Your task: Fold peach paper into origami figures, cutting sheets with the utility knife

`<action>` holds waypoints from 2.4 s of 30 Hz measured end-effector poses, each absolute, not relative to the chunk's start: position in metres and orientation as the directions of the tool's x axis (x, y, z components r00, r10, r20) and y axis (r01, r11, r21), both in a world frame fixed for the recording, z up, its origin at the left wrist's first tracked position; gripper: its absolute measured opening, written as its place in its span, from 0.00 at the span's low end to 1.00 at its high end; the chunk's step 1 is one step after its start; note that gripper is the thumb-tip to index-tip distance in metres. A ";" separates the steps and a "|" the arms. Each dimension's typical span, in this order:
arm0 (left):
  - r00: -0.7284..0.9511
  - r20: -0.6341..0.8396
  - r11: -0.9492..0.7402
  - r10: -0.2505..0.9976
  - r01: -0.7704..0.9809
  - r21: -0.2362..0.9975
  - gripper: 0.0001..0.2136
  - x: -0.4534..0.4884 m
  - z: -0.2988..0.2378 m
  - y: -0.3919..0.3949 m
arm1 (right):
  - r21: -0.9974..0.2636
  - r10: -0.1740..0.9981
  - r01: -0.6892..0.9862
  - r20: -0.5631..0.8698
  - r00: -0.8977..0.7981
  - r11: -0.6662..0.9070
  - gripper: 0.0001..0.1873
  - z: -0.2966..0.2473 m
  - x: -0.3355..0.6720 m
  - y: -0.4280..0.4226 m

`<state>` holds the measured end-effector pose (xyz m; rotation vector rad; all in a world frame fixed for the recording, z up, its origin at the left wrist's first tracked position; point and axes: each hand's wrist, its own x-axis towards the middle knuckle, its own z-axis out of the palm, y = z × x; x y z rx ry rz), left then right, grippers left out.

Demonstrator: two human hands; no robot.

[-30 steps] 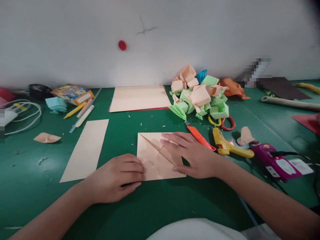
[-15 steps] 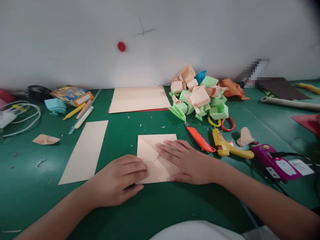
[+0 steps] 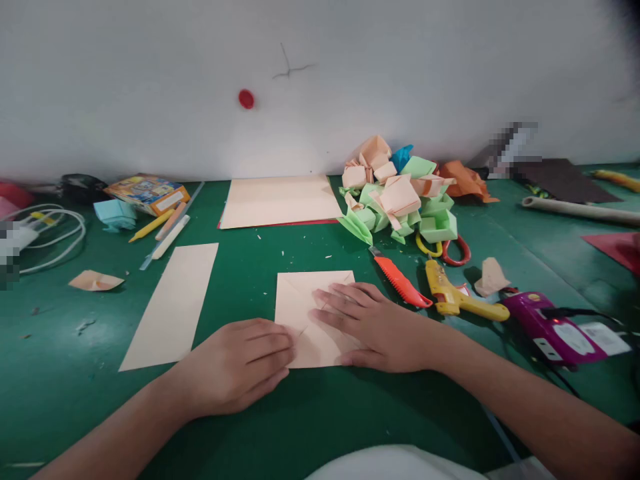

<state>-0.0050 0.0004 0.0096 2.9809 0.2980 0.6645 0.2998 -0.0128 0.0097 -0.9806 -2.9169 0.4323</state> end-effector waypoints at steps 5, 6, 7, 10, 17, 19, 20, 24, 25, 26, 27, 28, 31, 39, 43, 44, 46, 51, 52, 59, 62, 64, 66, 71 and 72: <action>0.894 0.409 -0.981 0.180 0.194 0.007 0.13 -0.005 0.009 0.001 | -0.340 0.584 0.579 -0.101 -0.806 0.741 0.45 0.012 0.302 -0.013; 0.897 0.407 -0.981 0.175 0.194 -0.005 0.13 -0.005 0.010 0.001 | -0.350 0.584 0.582 -0.110 -0.804 0.734 0.47 0.013 0.302 -0.014; 0.899 0.406 -0.982 0.167 0.188 -0.013 0.13 -0.004 0.010 0.001 | -0.356 0.588 0.586 -0.116 -0.801 0.728 0.48 0.013 0.302 -0.014; 0.905 0.400 -0.986 0.144 0.164 -0.015 0.13 -0.003 0.011 0.000 | -0.355 0.597 0.595 -0.116 -0.794 0.721 0.48 0.014 0.302 -0.015; 0.919 0.357 -0.983 0.168 0.184 -0.011 0.16 0.002 0.007 -0.002 | -0.345 0.601 0.588 -0.082 -0.795 0.731 0.45 0.010 0.301 -0.022; 0.916 0.358 -0.980 0.180 0.198 -0.013 0.16 0.002 0.005 -0.001 | -0.349 0.607 0.589 -0.068 -0.792 0.729 0.46 0.009 0.301 -0.023; 0.915 0.357 -0.978 0.188 0.206 -0.013 0.16 0.002 0.004 -0.001 | -0.347 0.607 0.589 -0.069 -0.792 0.730 0.45 0.010 0.300 -0.023; 0.919 0.354 -0.980 0.174 0.196 -0.028 0.14 0.002 0.005 -0.003 | -0.330 0.601 0.591 -0.083 -0.795 0.736 0.39 0.012 0.300 -0.023; 0.920 0.356 -0.982 0.163 0.186 -0.031 0.14 0.003 0.005 -0.003 | -0.330 0.601 0.589 -0.079 -0.796 0.737 0.37 0.012 0.299 -0.023; 0.920 0.358 -0.983 0.157 0.180 -0.032 0.13 0.003 0.006 -0.004 | -0.332 0.603 0.589 -0.072 -0.795 0.737 0.37 0.013 0.299 -0.023; 0.919 0.363 -0.984 0.153 0.177 -0.034 0.13 0.004 0.006 -0.004 | -0.334 0.604 0.588 -0.066 -0.794 0.736 0.37 0.013 0.299 -0.023; 0.916 0.370 -0.983 0.154 0.180 -0.036 0.13 0.004 0.007 -0.004 | -0.336 0.605 0.588 -0.062 -0.794 0.736 0.38 0.013 0.299 -0.023; 0.904 0.396 -0.982 0.162 0.189 -0.030 0.14 0.005 0.007 -0.004 | -0.332 0.602 0.585 -0.061 -0.796 0.740 0.38 0.016 0.298 -0.023; 0.786 0.512 -0.938 0.345 0.300 0.172 0.11 0.006 -0.001 -0.004 | -0.267 0.583 0.555 0.030 -0.812 0.788 0.32 0.034 0.292 -0.028; 0.730 0.484 -0.876 0.483 0.418 0.243 0.12 0.004 -0.003 -0.005 | -0.295 0.607 0.550 0.156 -0.779 0.781 0.22 0.030 0.291 -0.030; 0.706 0.484 -0.855 0.517 0.449 0.259 0.12 0.004 -0.002 -0.005 | -0.319 0.624 0.556 0.171 -0.763 0.767 0.21 0.028 0.292 -0.030; 0.644 0.480 -0.802 0.596 0.516 0.302 0.12 0.004 -0.001 -0.005 | -0.366 0.687 0.601 0.171 -0.707 0.710 0.21 0.023 0.294 -0.027; 0.469 0.410 -0.620 0.782 0.650 0.440 0.12 0.002 -0.001 -0.001 | -0.487 0.841 0.710 0.103 -0.531 0.509 0.20 0.015 0.296 -0.018; 0.438 0.394 -0.587 0.808 0.656 0.475 0.12 0.001 -0.002 0.000 | -0.519 0.856 0.707 0.099 -0.508 0.480 0.19 0.015 0.296 -0.016; 0.436 0.373 -0.573 0.819 0.641 0.510 0.11 0.001 0.000 0.009 | -0.561 0.941 0.767 0.072 -0.330 0.312 0.15 0.006 0.289 -0.008; 0.495 0.414 -0.643 0.764 0.634 0.429 0.11 0.004 0.001 0.009 | -0.495 0.943 0.805 0.113 -0.315 0.328 0.15 0.001 0.288 -0.007; 0.530 0.444 -0.684 0.722 0.640 0.350 0.10 0.005 0.000 0.008 | -0.460 0.938 0.817 0.146 -0.316 0.347 0.14 -0.002 0.288 -0.007; 0.595 0.469 -0.742 0.653 0.629 0.235 0.10 0.004 -0.001 0.008 | -0.441 0.933 0.822 0.160 -0.324 0.361 0.15 -0.004 0.288 -0.006; 0.718 0.465 -0.802 0.517 0.597 -0.030 0.12 0.001 0.001 0.006 | -0.388 0.925 0.840 0.168 -0.341 0.380 0.15 -0.006 0.286 -0.003; 0.719 0.465 -0.793 0.517 0.607 -0.057 0.12 0.000 0.002 0.005 | -0.380 0.925 0.844 0.170 -0.339 0.379 0.16 -0.006 0.286 -0.002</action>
